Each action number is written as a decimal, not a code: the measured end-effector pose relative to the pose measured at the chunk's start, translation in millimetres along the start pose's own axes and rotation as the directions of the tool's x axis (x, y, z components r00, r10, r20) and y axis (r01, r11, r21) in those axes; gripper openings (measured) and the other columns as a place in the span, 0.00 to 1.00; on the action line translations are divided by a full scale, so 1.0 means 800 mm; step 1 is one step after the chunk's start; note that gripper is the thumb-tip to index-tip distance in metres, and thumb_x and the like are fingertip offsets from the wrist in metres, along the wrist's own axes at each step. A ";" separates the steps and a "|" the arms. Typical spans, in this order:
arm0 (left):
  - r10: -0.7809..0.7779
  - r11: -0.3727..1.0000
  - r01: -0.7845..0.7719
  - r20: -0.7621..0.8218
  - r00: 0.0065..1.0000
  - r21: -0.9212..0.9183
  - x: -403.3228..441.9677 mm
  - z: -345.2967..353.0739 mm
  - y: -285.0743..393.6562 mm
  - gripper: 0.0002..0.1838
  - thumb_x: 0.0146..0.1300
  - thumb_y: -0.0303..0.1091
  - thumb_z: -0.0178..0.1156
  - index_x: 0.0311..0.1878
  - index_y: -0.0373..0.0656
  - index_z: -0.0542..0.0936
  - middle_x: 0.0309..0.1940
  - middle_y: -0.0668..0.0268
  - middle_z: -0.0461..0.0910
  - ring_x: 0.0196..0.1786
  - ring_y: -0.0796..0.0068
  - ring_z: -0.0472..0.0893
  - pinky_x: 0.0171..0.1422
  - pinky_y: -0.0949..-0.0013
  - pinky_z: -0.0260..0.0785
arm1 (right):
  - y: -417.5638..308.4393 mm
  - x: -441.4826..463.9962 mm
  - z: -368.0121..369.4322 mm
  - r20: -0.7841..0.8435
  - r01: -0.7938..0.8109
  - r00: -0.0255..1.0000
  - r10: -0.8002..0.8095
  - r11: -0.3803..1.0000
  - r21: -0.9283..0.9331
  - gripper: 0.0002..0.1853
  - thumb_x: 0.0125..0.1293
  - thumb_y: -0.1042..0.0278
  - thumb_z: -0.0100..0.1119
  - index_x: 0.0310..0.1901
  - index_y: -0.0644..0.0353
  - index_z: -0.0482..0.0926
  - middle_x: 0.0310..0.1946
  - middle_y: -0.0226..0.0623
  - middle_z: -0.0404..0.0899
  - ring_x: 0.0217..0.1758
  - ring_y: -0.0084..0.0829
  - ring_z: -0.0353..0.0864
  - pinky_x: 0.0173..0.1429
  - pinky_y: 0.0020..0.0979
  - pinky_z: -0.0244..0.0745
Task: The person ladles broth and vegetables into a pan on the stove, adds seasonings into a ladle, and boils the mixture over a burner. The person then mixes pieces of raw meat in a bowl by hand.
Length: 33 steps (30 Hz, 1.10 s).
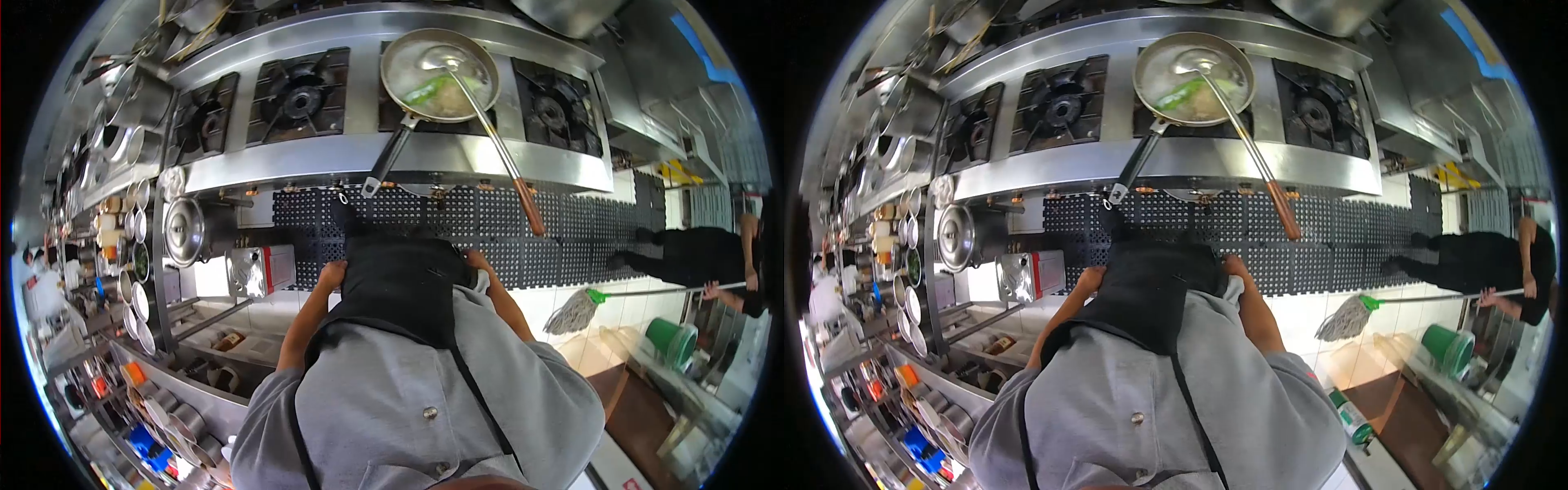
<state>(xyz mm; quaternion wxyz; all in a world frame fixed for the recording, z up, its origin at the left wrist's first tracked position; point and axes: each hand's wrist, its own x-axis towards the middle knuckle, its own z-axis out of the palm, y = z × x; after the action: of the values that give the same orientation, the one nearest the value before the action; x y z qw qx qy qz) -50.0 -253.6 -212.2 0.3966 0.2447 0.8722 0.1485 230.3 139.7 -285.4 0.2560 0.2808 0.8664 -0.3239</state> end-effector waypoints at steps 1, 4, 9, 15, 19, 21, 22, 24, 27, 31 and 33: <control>0.013 1.000 -0.013 0.014 1.000 0.011 -0.008 -0.011 0.013 0.22 0.64 0.47 0.44 0.47 0.43 0.80 0.48 0.50 0.77 0.54 0.49 0.75 0.60 0.56 0.64 | 0.006 0.006 0.009 0.036 -0.018 0.999 0.017 0.999 0.038 0.17 0.54 0.61 0.55 0.46 0.54 0.79 0.46 0.51 0.77 0.51 0.49 0.76 0.54 0.44 0.71; -0.205 0.957 0.218 0.082 0.975 -0.193 -0.013 -0.018 0.023 0.21 0.64 0.47 0.45 0.47 0.44 0.80 0.47 0.50 0.77 0.54 0.48 0.74 0.60 0.56 0.64 | -0.015 -0.006 -0.002 -0.001 -0.020 1.000 0.020 0.999 0.026 0.16 0.54 0.62 0.54 0.45 0.54 0.79 0.43 0.50 0.79 0.49 0.49 0.78 0.54 0.45 0.72; -0.079 0.993 0.085 0.082 0.993 -0.081 0.001 -0.012 0.003 0.22 0.65 0.46 0.42 0.43 0.42 0.81 0.45 0.48 0.77 0.53 0.48 0.75 0.59 0.55 0.64 | -0.041 -0.030 -0.016 -0.125 -0.020 0.991 0.037 0.991 0.133 0.15 0.61 0.60 0.48 0.43 0.56 0.81 0.39 0.50 0.80 0.45 0.51 0.78 0.50 0.46 0.73; 0.250 0.931 -0.261 0.077 0.965 0.255 0.001 -0.016 0.000 0.21 0.67 0.41 0.37 0.43 0.39 0.78 0.45 0.48 0.77 0.51 0.50 0.75 0.58 0.56 0.65 | -0.034 -0.029 -0.006 -0.149 -0.074 0.984 0.096 0.986 0.151 0.14 0.54 0.63 0.55 0.42 0.54 0.82 0.40 0.49 0.80 0.46 0.48 0.79 0.52 0.43 0.75; 0.204 0.947 -0.223 0.103 0.974 0.233 -0.011 -0.033 0.026 0.20 0.68 0.39 0.36 0.44 0.38 0.77 0.45 0.48 0.77 0.51 0.51 0.76 0.58 0.56 0.66 | -0.041 -0.034 -0.017 -0.060 -0.125 0.989 0.134 0.983 0.134 0.15 0.54 0.63 0.55 0.42 0.56 0.81 0.40 0.50 0.80 0.47 0.49 0.79 0.52 0.42 0.74; 0.137 0.959 -0.164 0.127 0.982 0.233 -0.015 -0.039 0.038 0.21 0.68 0.40 0.37 0.44 0.39 0.78 0.45 0.48 0.77 0.51 0.51 0.76 0.58 0.55 0.66 | -0.044 -0.038 -0.023 -0.073 -0.114 0.989 0.126 0.981 0.156 0.15 0.54 0.64 0.55 0.43 0.59 0.81 0.41 0.51 0.79 0.49 0.49 0.78 0.53 0.42 0.73; 0.145 0.955 -0.174 0.134 0.980 0.238 -0.010 -0.033 0.029 0.21 0.68 0.40 0.37 0.44 0.39 0.78 0.45 0.48 0.77 0.51 0.51 0.76 0.58 0.55 0.66 | -0.047 -0.041 -0.027 -0.077 -0.123 0.988 0.137 0.979 0.163 0.15 0.54 0.64 0.55 0.43 0.59 0.81 0.41 0.51 0.79 0.49 0.49 0.78 0.53 0.42 0.73; 0.239 0.951 -0.243 0.043 0.970 0.192 0.001 -0.018 0.008 0.19 0.67 0.39 0.38 0.42 0.39 0.77 0.43 0.48 0.77 0.50 0.50 0.77 0.56 0.54 0.67 | -0.053 -0.046 -0.034 -0.117 -0.071 0.989 0.095 0.979 0.193 0.15 0.53 0.65 0.54 0.42 0.61 0.81 0.42 0.51 0.79 0.49 0.49 0.77 0.53 0.42 0.72; 0.109 0.990 -0.112 0.037 0.993 0.082 0.007 -0.012 0.000 0.19 0.66 0.39 0.38 0.43 0.38 0.77 0.44 0.48 0.77 0.49 0.50 0.77 0.55 0.55 0.68 | -0.042 -0.033 -0.029 -0.071 -0.039 0.996 0.055 0.978 0.205 0.17 0.55 0.62 0.54 0.44 0.59 0.80 0.43 0.51 0.79 0.49 0.50 0.77 0.52 0.43 0.73; 0.249 0.900 -0.287 0.155 0.956 0.327 0.003 -0.024 0.013 0.20 0.67 0.40 0.38 0.47 0.39 0.77 0.47 0.47 0.76 0.50 0.49 0.77 0.56 0.56 0.67 | -0.028 -0.022 -0.017 -0.083 -0.042 0.995 0.054 0.990 0.138 0.18 0.56 0.58 0.53 0.45 0.58 0.79 0.44 0.51 0.78 0.48 0.50 0.78 0.50 0.44 0.73; 0.153 0.916 -0.209 0.182 0.971 0.343 0.006 -0.028 0.024 0.20 0.67 0.40 0.39 0.47 0.39 0.77 0.47 0.47 0.76 0.50 0.49 0.76 0.56 0.56 0.67 | -0.018 -0.013 -0.002 -0.135 -0.059 0.988 0.079 0.987 0.148 0.18 0.55 0.57 0.54 0.44 0.58 0.79 0.43 0.51 0.78 0.48 0.50 0.78 0.50 0.44 0.74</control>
<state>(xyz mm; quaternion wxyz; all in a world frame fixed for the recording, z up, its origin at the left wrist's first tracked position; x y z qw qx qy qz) -64.2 -236.2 -192.3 0.3948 0.4035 0.8254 0.0032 228.2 128.5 -271.6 0.1846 0.3506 0.8466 -0.3554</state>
